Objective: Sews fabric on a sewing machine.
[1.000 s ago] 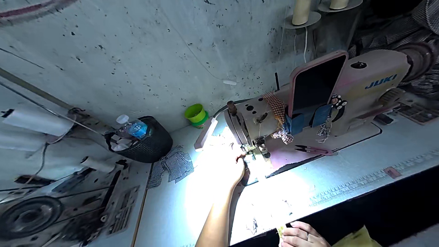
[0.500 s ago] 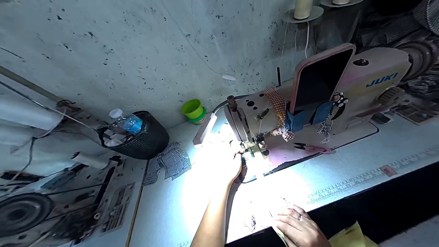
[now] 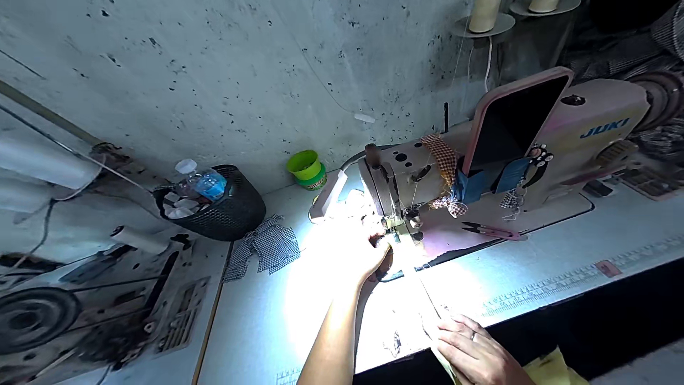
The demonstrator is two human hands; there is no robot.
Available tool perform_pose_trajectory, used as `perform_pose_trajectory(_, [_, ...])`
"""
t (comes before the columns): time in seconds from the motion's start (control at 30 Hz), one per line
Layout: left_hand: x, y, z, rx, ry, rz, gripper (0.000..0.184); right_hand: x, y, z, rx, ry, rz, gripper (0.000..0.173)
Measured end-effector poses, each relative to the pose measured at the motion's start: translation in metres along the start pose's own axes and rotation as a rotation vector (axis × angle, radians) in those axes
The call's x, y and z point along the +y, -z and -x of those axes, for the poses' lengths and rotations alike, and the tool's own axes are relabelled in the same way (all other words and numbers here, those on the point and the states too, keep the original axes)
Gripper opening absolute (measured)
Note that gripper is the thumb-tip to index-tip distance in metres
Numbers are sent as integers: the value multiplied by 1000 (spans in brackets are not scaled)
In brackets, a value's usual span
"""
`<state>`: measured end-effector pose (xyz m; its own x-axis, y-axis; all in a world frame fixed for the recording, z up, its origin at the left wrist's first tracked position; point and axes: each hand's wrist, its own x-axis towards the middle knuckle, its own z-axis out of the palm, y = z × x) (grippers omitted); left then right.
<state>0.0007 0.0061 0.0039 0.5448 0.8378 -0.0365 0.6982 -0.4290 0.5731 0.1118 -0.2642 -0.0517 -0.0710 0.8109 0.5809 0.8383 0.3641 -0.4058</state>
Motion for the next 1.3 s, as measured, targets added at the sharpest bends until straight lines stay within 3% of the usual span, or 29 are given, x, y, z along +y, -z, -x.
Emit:
perform_pose_trajectory(0.4, [5,4,2,-12,10,-24,31,5,-9,5,27,-14,-25,20])
perform_pose_trajectory(0.63, [5,3,0,-7,27,-84,31,19,-29,-15,139,-11,32,23])
perform_pose_trajectory(0.9, [-1,0,-1,-2,-37,84,29,24,-27,-20,106,-27,42,24])
perform_pose_trajectory(1.03, [0,2,0,-27,-20,9,40,29,-22,-12,89,21,-49,24])
perform_pose_trajectory(1.3, [-2,0,0,-52,5,-5,40,33,-10,-4,20,113,-119,21])
